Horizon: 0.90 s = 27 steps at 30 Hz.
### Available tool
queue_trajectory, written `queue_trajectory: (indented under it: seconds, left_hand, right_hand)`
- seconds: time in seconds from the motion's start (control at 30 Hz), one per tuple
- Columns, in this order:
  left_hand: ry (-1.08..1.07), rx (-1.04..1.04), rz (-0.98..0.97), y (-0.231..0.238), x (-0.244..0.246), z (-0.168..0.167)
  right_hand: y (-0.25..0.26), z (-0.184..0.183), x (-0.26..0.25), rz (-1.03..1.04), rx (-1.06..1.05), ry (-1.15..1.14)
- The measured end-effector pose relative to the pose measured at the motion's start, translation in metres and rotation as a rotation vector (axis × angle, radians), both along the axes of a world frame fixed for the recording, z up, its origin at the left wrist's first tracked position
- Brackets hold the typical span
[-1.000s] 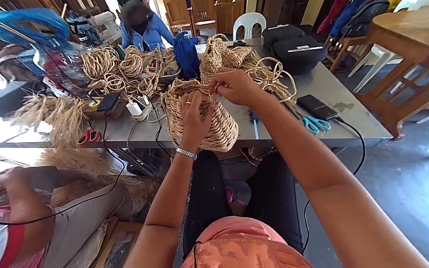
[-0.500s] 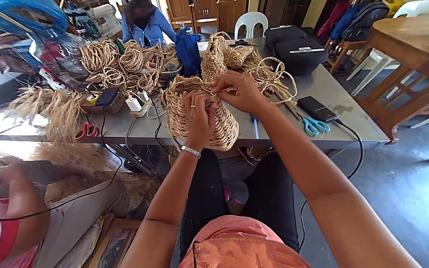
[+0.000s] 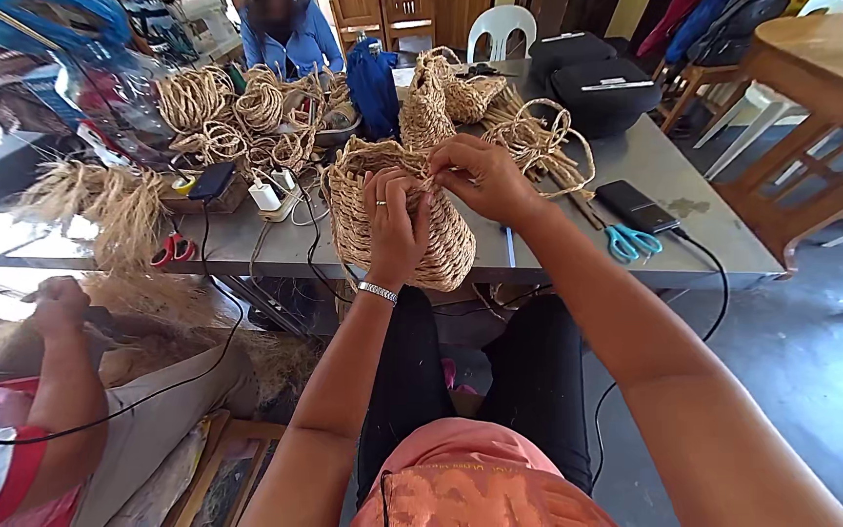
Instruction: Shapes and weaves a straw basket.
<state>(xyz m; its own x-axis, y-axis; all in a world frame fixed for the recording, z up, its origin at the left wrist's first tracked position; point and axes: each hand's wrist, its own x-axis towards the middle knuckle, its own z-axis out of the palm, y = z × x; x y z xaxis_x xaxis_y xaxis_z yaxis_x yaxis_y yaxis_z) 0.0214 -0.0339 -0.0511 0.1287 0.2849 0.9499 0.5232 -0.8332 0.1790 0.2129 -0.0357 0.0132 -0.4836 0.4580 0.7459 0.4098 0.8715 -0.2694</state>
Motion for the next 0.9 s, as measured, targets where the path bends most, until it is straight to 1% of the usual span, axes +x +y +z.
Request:
queue_trajectory:
  seconds: [0.2, 0.43, 0.53, 0.67, 0.8, 0.9]
  left_hand:
    - [0.021, -0.083, -0.037, -0.004, -0.003, 0.006]
    - [-0.012, -0.068, -0.061, -0.004, -0.004, 0.005]
    - [0.013, -0.088, -0.035, -0.007, -0.007, 0.005]
    - [0.038, -0.154, -0.054, -0.011, -0.010, 0.010]
    - [0.049, -0.132, -0.068, -0.012, -0.009, 0.011]
    - [0.006, -0.110, -0.107, -0.009, -0.007, 0.008]
  right_hand:
    - [0.003, 0.013, 0.003, -0.013, 0.084, -0.162]
    - [-0.003, 0.018, 0.002, 0.002, 0.122, -0.235]
    - [-0.005, 0.017, 0.002, -0.012, 0.141, -0.219]
    - [-0.009, 0.012, 0.000, -0.047, 0.115, -0.164]
    - [-0.015, 0.011, -0.004, -0.084, 0.084, -0.151]
    - [-0.014, 0.009, -0.003, -0.052, 0.004, -0.085]
